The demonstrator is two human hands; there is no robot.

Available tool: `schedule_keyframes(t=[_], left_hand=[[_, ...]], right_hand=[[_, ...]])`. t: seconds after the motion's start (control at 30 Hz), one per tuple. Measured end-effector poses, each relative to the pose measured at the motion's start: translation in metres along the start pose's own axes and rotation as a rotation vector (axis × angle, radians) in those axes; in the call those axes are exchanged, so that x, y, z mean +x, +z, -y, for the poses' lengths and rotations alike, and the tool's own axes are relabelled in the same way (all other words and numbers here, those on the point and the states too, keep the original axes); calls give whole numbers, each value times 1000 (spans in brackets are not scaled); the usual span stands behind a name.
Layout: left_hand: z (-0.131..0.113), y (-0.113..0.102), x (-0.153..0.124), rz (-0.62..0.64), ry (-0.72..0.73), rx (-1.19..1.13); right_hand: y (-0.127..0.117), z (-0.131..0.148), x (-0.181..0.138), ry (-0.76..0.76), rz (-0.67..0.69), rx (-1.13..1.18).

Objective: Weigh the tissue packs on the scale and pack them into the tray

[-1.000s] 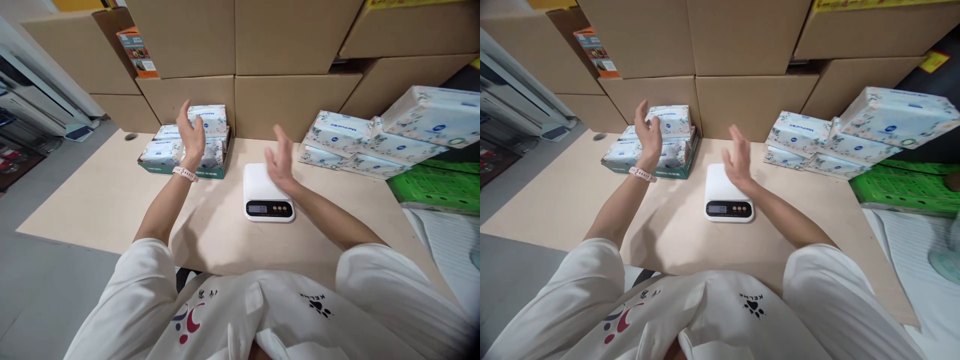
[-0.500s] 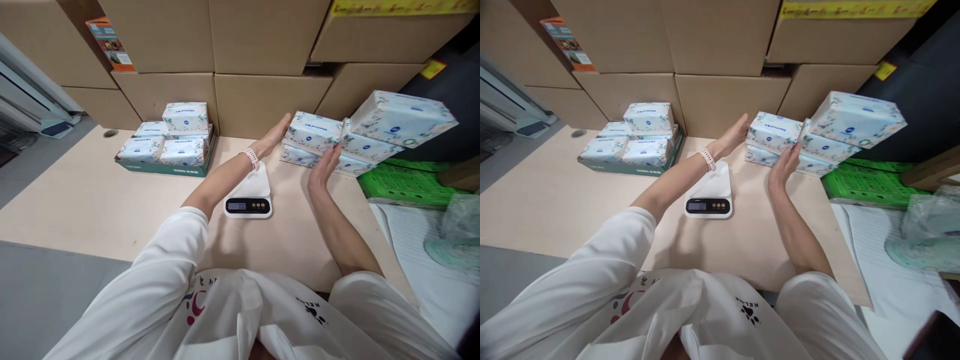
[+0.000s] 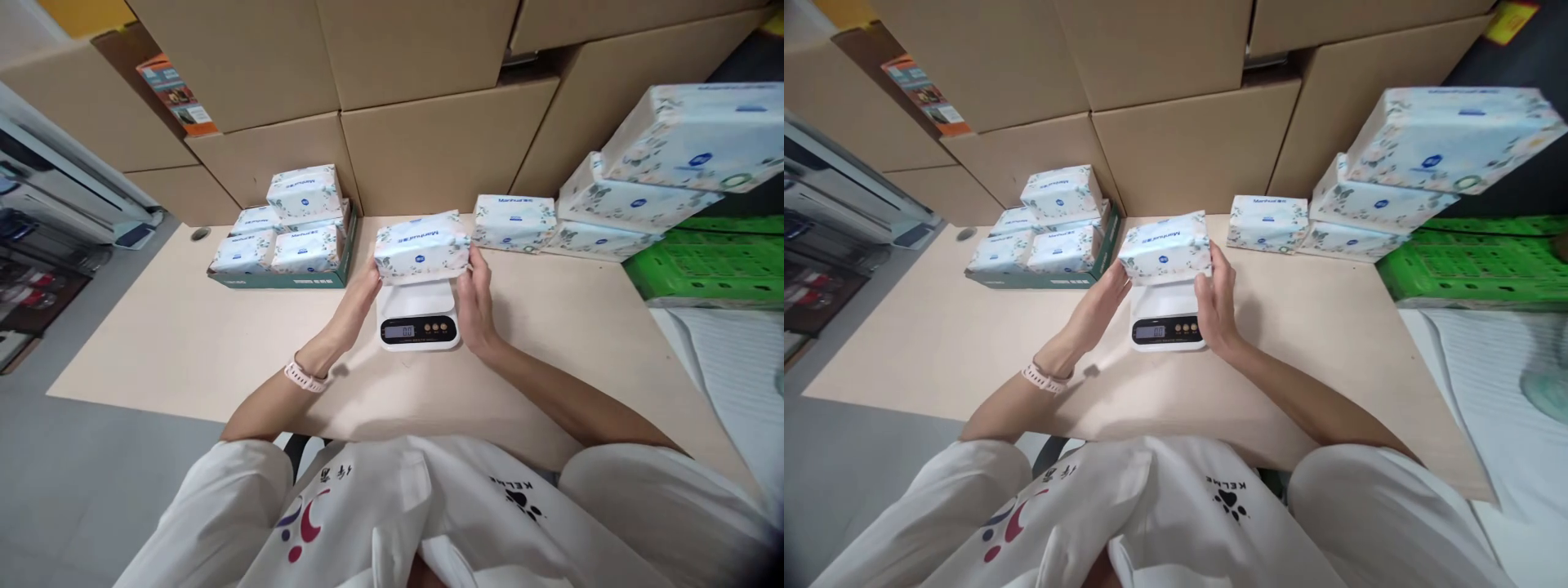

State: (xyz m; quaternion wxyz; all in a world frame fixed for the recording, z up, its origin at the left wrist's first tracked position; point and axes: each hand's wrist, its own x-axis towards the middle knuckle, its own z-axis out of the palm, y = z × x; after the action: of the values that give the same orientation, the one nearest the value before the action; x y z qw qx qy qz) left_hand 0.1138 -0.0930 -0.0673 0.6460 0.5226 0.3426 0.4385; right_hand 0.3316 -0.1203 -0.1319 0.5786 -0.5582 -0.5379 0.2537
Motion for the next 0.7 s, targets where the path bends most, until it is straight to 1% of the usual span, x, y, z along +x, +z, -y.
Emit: schedule_keyframes(t=[0.07, 0.13, 0.23, 0.3, 0.33, 0.4, 0.47, 0.5, 0.57, 0.7], left_hand=[[6, -4, -15, -8, 26, 25], [10, -7, -23, -25, 35, 66], [19, -17, -29, -102, 15, 111], [27, -26, -28, -208, -10, 94], [31, -32, -27, -284, -30, 65], [36, -43, -21, -444, -108, -27], [37, -53, -17, -542, -208, -142], [36, -58, -15, -559, -250, -195], [32, -64, -13, -551, -300, -278], [26, -67, -14, -561, -337, -342]], right_hand=[[4, -4, -12, 42, 52, 35], [3, -12, -19, 89, 65, 55], [-5, -22, -21, 52, 31, 38], [-11, -27, -17, 30, -53, 47], [-13, -30, -13, 49, -111, 68], [-16, -37, -4, 144, -238, 130], [-17, -43, 4, 222, -314, 183], [-17, -46, 7, 237, -327, 195], [-16, -49, 11, 229, -311, 198], [-15, -48, 9, 217, -282, 191]])
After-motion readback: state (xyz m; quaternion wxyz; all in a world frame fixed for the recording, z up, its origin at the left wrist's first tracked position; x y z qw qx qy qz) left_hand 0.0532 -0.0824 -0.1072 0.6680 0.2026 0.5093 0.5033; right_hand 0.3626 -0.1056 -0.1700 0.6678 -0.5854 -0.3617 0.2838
